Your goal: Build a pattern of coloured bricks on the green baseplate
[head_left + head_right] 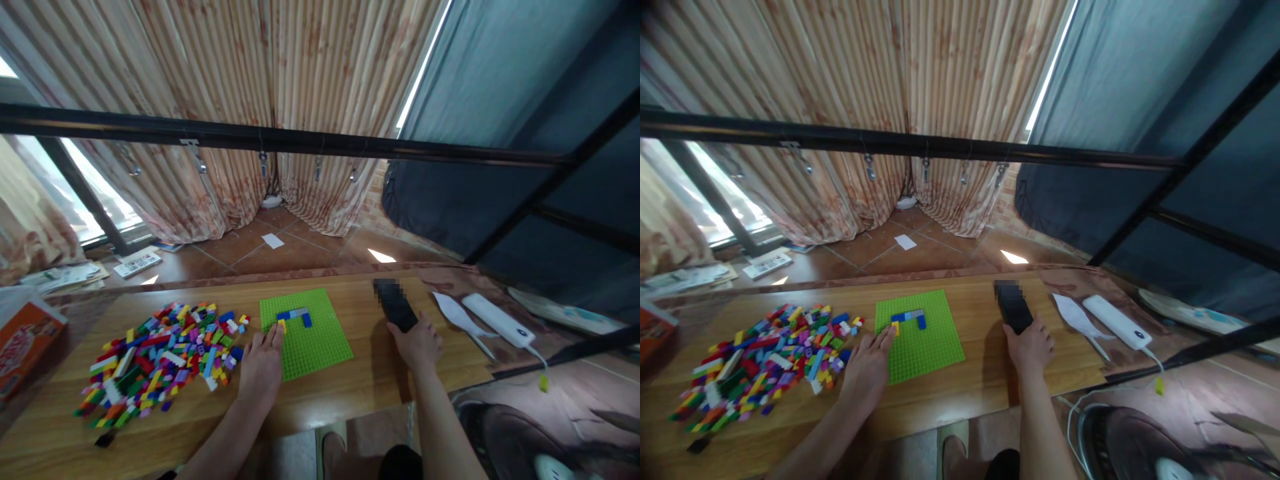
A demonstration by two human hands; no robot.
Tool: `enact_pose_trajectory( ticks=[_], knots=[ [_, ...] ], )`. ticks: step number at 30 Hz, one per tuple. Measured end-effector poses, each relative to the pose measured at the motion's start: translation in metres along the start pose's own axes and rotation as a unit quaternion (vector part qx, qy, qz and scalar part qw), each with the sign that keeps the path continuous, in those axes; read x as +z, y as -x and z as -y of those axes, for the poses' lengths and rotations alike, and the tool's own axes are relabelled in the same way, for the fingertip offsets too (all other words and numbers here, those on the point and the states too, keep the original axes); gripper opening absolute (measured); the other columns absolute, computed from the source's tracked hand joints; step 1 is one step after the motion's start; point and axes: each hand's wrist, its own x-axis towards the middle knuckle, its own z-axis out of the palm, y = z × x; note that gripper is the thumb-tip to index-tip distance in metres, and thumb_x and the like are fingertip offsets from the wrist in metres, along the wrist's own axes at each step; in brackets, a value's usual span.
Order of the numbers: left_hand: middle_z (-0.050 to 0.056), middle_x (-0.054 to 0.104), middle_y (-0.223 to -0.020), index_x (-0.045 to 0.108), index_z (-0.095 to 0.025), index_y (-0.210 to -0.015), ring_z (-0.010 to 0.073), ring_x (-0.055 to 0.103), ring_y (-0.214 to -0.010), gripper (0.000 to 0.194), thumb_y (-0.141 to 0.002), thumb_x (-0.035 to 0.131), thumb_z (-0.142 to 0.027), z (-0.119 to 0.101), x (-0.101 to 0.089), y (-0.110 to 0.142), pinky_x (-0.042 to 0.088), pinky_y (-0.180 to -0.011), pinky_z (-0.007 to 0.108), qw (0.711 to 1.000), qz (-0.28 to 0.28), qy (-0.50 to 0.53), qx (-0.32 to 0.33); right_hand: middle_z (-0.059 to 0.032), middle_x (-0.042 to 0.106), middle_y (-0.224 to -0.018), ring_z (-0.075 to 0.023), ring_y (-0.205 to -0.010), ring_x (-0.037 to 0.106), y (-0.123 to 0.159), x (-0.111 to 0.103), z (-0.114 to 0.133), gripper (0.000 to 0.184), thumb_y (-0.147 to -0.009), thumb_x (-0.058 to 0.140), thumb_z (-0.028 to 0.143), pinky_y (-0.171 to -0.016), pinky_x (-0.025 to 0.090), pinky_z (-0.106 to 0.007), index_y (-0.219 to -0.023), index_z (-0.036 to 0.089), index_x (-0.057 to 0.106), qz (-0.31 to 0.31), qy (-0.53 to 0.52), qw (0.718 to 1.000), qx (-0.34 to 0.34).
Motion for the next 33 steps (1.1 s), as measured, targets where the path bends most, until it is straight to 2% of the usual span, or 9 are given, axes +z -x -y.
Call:
enact_pose_trajectory(
  ticks=[7, 17, 26, 29, 33],
  knots=[
    [0.009, 0.055, -0.140, 0.049, -0.016, -0.139, 0.0264, 0.054, -0.109, 0.062, -0.083, 0.032, 0.003, 0.003, 0.000, -0.002, 0.046, -0.089, 0.040, 1.000, 0.014, 0.004, 0.004, -0.0277, 0.052, -0.134, -0.0416, -0.126, 0.047, 0.004, 0.001, -0.004, 0.090, -0.074, 0.065, 0.048, -0.098, 0.038, -0.050, -0.147, 0.007, 0.029, 0.000, -0.006, 1.000, -0.022],
    [0.007, 0.058, -0.137, 0.049, -0.014, -0.137, 0.0232, 0.053, -0.106, 0.065, -0.077, 0.036, 0.006, 0.012, 0.007, -0.008, 0.043, -0.093, 0.035, 0.999, 0.001, 0.042, 0.027, -0.0252, 0.055, -0.132, -0.0391, -0.125, 0.049, 0.010, -0.005, 0.002, 0.089, -0.073, 0.070, 0.043, -0.098, 0.039, -0.046, -0.147, 0.009, 0.031, 0.017, -0.005, 1.000, -0.022],
    [0.010, 0.061, -0.131, 0.048, -0.010, -0.136, 0.0236, 0.051, -0.104, 0.065, -0.075, 0.036, 0.008, 0.013, 0.009, -0.009, 0.042, -0.094, 0.036, 0.997, -0.007, 0.074, 0.036, -0.0274, 0.053, -0.132, -0.0412, -0.124, 0.049, 0.011, -0.006, 0.005, 0.087, -0.076, 0.065, 0.046, -0.097, 0.039, -0.050, -0.146, 0.008, 0.032, 0.021, 0.000, 1.000, 0.004],
    [0.010, 0.062, -0.129, 0.047, -0.010, -0.136, 0.0235, 0.052, -0.103, 0.064, -0.076, 0.035, 0.008, 0.011, 0.006, -0.007, 0.042, -0.095, 0.035, 0.996, -0.004, 0.086, 0.034, -0.0303, 0.053, -0.130, -0.0445, -0.122, 0.048, 0.010, -0.005, 0.004, 0.082, -0.077, 0.061, 0.047, -0.095, 0.039, -0.055, -0.143, 0.005, 0.036, -0.005, -0.005, 1.000, 0.003],
    [0.011, 0.064, -0.125, 0.046, -0.008, -0.136, 0.0237, 0.053, -0.102, 0.062, -0.077, 0.036, 0.006, 0.005, 0.003, -0.004, 0.043, -0.094, 0.035, 0.994, -0.002, 0.111, 0.023, -0.0362, 0.048, -0.131, -0.0525, -0.120, 0.045, 0.010, -0.001, 0.014, 0.082, -0.075, 0.063, 0.049, -0.086, 0.040, -0.064, -0.138, 0.001, 0.043, -0.093, -0.032, 0.995, -0.005]
  ],
)
